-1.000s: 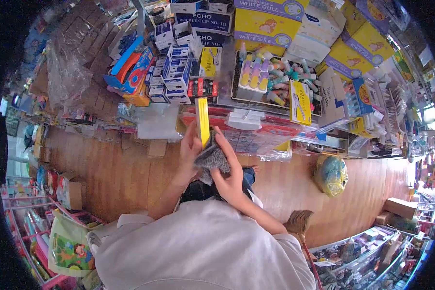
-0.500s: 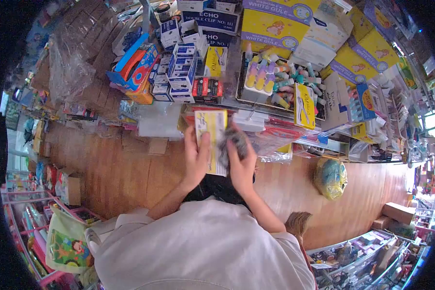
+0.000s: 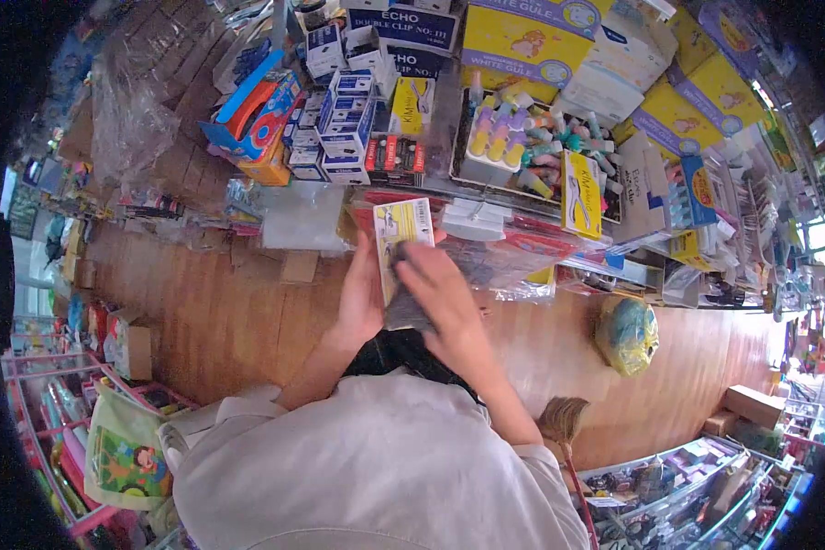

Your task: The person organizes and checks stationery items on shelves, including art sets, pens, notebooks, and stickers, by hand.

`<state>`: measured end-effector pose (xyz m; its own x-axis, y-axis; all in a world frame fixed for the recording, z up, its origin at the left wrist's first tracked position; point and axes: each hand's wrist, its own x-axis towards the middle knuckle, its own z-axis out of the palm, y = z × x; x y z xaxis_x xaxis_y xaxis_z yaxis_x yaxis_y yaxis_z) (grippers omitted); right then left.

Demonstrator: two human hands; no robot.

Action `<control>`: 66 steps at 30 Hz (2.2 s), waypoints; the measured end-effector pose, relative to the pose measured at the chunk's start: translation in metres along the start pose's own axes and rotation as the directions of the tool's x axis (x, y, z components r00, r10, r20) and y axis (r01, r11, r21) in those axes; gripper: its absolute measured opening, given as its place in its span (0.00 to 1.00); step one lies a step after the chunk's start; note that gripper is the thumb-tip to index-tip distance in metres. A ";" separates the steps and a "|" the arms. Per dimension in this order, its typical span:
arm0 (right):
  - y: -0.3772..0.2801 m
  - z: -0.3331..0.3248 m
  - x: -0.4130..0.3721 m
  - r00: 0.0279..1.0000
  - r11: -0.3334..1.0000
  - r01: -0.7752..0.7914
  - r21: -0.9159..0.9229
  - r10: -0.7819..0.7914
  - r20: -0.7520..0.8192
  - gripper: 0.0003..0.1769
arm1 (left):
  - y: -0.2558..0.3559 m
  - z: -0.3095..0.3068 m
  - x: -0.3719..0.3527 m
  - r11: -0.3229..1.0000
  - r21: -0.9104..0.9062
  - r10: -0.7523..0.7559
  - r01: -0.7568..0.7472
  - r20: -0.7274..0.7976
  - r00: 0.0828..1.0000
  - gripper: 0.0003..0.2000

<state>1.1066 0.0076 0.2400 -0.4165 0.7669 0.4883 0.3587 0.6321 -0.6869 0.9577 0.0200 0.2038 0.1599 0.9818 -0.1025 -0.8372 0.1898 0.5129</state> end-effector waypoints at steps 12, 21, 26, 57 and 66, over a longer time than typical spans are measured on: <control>0.010 -0.001 0.028 0.974 0.997 0.073 0.008 -0.073 0.216 0.38 | -0.028 -0.016 -0.025 0.972 -0.141 -0.214 0.190 -0.182 0.960 0.24; 0.013 0.006 0.005 0.974 0.992 0.097 0.079 -0.111 0.195 0.38 | -0.033 -0.027 -0.025 0.993 0.044 -0.099 0.113 -0.247 0.964 0.27; 0.013 0.006 0.007 0.965 0.985 0.174 0.014 -0.173 0.199 0.35 | -0.031 -0.019 -0.025 0.986 -0.067 -0.159 0.150 -0.164 0.974 0.27; 0.008 0.025 -0.020 0.984 0.959 0.125 0.256 -0.153 0.090 0.27 | -0.057 -0.070 -0.038 0.977 0.187 0.146 -0.106 -0.214 0.966 0.18; 0.046 -0.022 -0.088 0.919 0.702 -0.382 0.601 0.353 0.172 0.22 | -0.024 -0.069 -0.007 0.942 0.329 0.200 -0.063 -0.404 0.892 0.24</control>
<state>1.1783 -0.0283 0.1771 -0.4000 0.9095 0.1134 -0.0911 0.0837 -0.9923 0.9403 0.0080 0.1338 -0.2366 0.9127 -0.3332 -0.6268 0.1186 0.7701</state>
